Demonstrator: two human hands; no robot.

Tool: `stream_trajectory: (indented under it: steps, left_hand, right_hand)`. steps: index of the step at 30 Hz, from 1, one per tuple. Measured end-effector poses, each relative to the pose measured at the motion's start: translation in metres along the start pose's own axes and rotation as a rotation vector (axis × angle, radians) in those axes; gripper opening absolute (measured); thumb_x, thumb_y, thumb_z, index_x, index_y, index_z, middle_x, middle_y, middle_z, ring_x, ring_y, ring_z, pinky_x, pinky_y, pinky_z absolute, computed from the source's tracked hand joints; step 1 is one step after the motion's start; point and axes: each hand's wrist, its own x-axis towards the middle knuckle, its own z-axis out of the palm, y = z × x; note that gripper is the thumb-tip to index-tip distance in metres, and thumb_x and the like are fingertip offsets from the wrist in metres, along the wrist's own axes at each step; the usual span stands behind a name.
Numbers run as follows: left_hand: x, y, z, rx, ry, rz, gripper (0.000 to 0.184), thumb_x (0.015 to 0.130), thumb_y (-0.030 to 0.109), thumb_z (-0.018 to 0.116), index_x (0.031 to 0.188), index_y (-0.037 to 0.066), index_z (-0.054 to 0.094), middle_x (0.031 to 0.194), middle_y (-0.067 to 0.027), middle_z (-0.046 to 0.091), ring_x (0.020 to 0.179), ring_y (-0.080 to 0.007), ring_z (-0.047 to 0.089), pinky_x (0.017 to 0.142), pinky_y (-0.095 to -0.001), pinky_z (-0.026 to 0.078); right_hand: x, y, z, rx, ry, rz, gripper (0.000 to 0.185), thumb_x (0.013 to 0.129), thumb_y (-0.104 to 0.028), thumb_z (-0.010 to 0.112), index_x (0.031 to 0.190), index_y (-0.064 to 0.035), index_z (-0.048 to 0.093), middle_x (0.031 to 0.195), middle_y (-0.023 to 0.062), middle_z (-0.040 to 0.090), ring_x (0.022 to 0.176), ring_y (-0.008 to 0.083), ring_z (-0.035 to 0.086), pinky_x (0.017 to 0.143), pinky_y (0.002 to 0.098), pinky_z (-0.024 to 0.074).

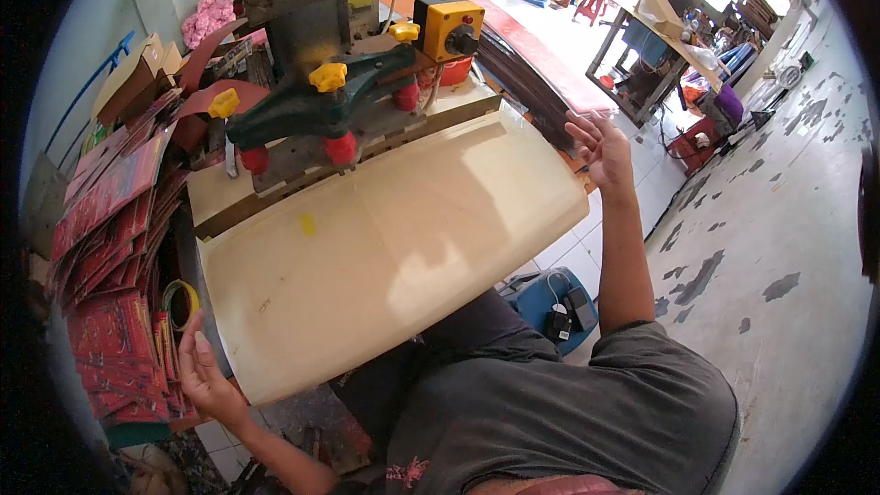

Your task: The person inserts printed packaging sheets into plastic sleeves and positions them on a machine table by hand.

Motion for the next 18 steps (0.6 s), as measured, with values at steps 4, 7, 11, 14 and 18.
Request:
stream_trajectory:
  steps: [4, 7, 11, 14, 18]
  left_hand:
    - [-0.01, -0.011, 0.002, -0.159, 0.035, -0.07, 0.034, 0.107, 0.015, 0.051, 0.13, -0.009, 0.06, 0.131, -0.0208, 0.065, 0.125, -0.0253, 0.06, 0.113, -0.0388, 0.042]
    - [-0.016, -0.014, 0.001, -0.244, 0.054, -0.122, 0.034, 0.107, 0.016, 0.052, 0.129, -0.009, 0.06, 0.129, -0.0214, 0.067, 0.121, -0.025, 0.062, 0.11, -0.0393, 0.043]
    - [-0.022, -0.01, -0.001, -0.218, 0.073, -0.148, 0.034, 0.107, 0.017, 0.052, 0.129, -0.008, 0.06, 0.123, -0.0213, 0.069, 0.117, -0.0237, 0.064, 0.107, -0.0393, 0.045]
    - [-0.026, -0.012, -0.003, -0.222, 0.097, -0.162, 0.033, 0.107, 0.017, 0.053, 0.128, -0.007, 0.062, 0.119, -0.02, 0.07, 0.113, -0.0224, 0.065, 0.105, -0.0383, 0.046]
    - [-0.028, -0.008, -0.002, -0.245, 0.094, -0.162, 0.032, 0.107, 0.017, 0.053, 0.126, -0.007, 0.063, 0.115, -0.0182, 0.072, 0.109, -0.0211, 0.066, 0.102, -0.0372, 0.047]
  right_hand:
    - [0.007, -0.003, -0.011, 0.003, 0.033, 0.0, 0.032, 0.103, -0.022, 0.056, 0.125, 0.0, 0.053, 0.123, 0.0221, 0.07, 0.098, 0.0205, 0.075, 0.053, 0.0217, 0.0498]
    - [0.009, -0.007, -0.018, -0.004, 0.02, 0.002, 0.035, 0.102, -0.02, 0.055, 0.128, 0.0026, 0.05, 0.121, 0.0227, 0.07, 0.097, 0.0228, 0.075, 0.053, 0.0233, 0.052]
    - [0.008, -0.013, -0.014, -0.054, 0.028, -0.019, 0.033, 0.102, -0.022, 0.055, 0.124, 0.0024, 0.056, 0.12, 0.0203, 0.072, 0.096, 0.0186, 0.074, 0.052, 0.0214, 0.0512]
    - [0.008, -0.018, -0.011, -0.038, 0.021, -0.031, 0.028, 0.102, -0.022, 0.056, 0.118, 0.0015, 0.06, 0.12, 0.0194, 0.072, 0.095, 0.0171, 0.075, 0.05, 0.0192, 0.0489]
    - [0.021, -0.017, -0.018, 0.038, 0.007, 0.001, 0.026, 0.102, -0.023, 0.057, 0.113, 0.0001, 0.063, 0.121, 0.0194, 0.072, 0.094, 0.0153, 0.074, 0.049, 0.0171, 0.0485]
